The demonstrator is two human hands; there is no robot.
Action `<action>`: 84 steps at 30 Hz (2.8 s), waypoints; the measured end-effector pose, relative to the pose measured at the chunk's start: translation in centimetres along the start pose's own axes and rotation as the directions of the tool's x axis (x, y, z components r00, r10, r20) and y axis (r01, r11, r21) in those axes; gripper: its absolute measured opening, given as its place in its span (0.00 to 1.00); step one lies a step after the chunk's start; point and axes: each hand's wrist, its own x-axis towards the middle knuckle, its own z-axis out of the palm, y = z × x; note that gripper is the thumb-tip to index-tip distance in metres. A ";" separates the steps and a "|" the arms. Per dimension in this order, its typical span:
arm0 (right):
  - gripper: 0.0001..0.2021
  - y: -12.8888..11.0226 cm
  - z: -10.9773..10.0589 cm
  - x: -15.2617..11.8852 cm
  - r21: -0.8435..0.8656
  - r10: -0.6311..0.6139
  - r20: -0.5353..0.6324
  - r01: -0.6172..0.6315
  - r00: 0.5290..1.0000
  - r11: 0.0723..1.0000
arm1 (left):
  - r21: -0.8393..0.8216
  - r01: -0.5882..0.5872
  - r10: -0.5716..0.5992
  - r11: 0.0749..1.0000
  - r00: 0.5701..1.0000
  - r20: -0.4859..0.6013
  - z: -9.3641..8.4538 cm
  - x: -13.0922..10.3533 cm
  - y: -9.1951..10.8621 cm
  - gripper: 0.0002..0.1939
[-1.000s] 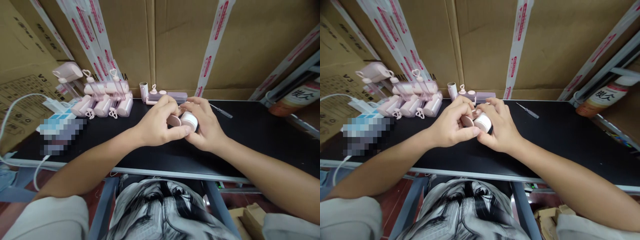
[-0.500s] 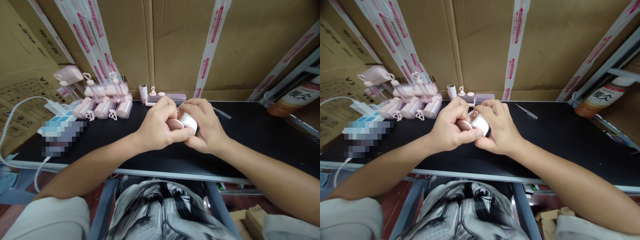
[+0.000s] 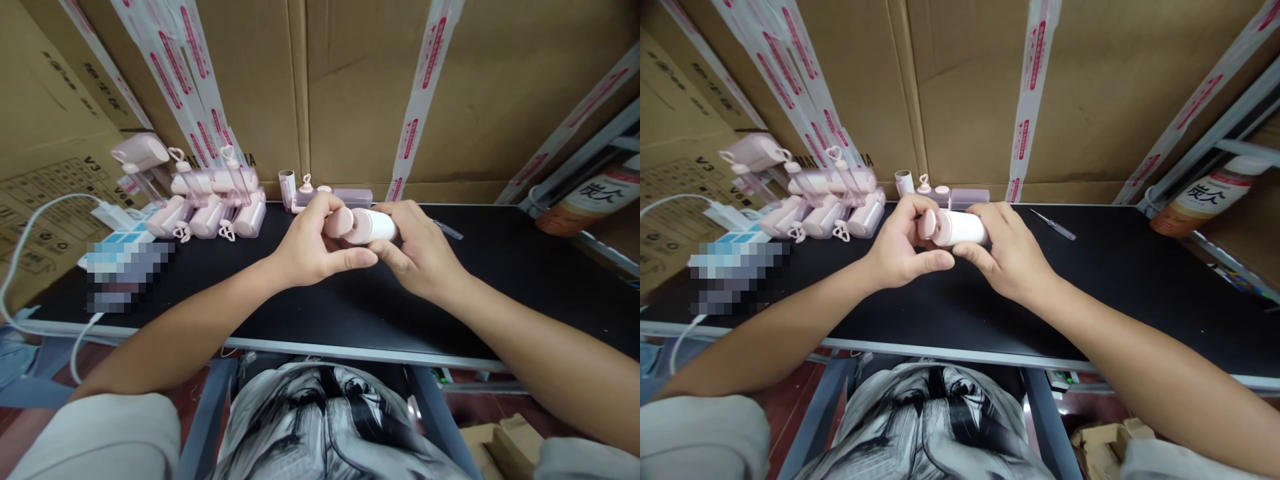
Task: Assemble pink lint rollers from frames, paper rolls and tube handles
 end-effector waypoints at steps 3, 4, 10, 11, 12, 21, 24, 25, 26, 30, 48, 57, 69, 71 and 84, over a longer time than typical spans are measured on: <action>0.32 0.3 0.3 -0.1 -0.027 0.015 -0.014 -0.015 1.000 1.000 | -0.017 0.018 -0.018 1.000 1.000 -0.018 0.3 0.0 -1.0 0.34; 0.31 0.4 0.5 -0.2 -0.040 0.010 -0.016 -0.011 1.000 0.999 | -0.031 0.020 -0.021 0.999 0.999 -0.024 0.4 0.0 -1.3 0.32; 0.28 1.3 2.0 -1.0 -0.151 0.014 0.014 -0.012 1.000 0.989 | -0.083 0.065 -0.066 0.994 0.998 -0.017 0.9 -0.2 -1.5 0.27; 0.28 1.3 2.3 -1.1 -0.174 0.027 0.027 -0.022 0.999 0.984 | -0.064 0.068 -0.070 0.996 0.997 -0.024 1.0 -0.3 -1.4 0.26; 0.29 1.4 2.5 -1.3 -0.197 0.038 0.037 -0.030 0.999 0.980 | -0.040 0.064 -0.065 0.997 0.997 -0.032 1.1 -0.4 -1.4 0.25; 0.28 1.7 3.4 -1.2 -0.144 0.004 0.019 -0.001 1.000 0.990 | 0.041 0.022 -0.021 0.999 1.000 -0.021 1.0 -0.5 -1.3 0.25; 0.26 1.7 2.9 -1.0 -0.041 0.007 0.012 -0.006 1.000 0.999 | -0.035 0.078 -0.079 0.996 0.997 -0.007 0.5 0.1 -1.8 0.27; 0.25 1.8 2.8 -0.9 -0.013 0.023 0.005 -0.022 1.000 1.000 | -0.064 0.121 -0.120 0.991 0.993 0.014 0.1 0.4 -2.2 0.26; 0.25 1.8 2.6 -0.8 0.020 0.054 -0.008 -0.054 0.999 0.998 | -0.083 0.166 -0.163 0.983 0.986 0.039 -0.3 0.6 -2.6 0.26; 0.20 2.3 2.5 -0.3 0.382 0.365 0.018 -0.344 0.931 0.858 | 0.104 0.168 -0.182 0.980 0.971 0.156 -2.3 1.3 -4.8 0.17; 0.22 3.3 3.4 1.3 0.804 0.603 0.437 -0.591 0.667 0.071 | 0.438 -0.124 -0.252 0.890 0.667 0.702 -2.5 0.9 -4.4 0.23; 0.20 3.5 3.7 0.9 0.778 0.592 0.396 -0.599 0.702 0.188 | 0.584 -0.006 -0.456 0.812 0.619 0.640 -3.8 1.1 -3.6 0.14; 0.23 2.1 3.2 0.5 0.832 0.464 0.240 -0.427 0.853 0.355 | 0.396 -0.157 -0.002 0.905 0.927 0.374 -2.9 0.8 -1.9 0.26; 0.26 2.1 3.4 0.3 0.819 0.461 0.226 -0.424 0.858 0.388 | 0.412 -0.171 0.000 0.895 0.924 0.383 -2.8 0.7 -1.5 0.25; 0.31 5.2 4.2 -1.2 0.621 0.314 0.056 -0.279 0.948 0.732 | 0.486 -0.162 -0.074 0.859 0.899 0.431 -2.6 0.8 -0.4 0.21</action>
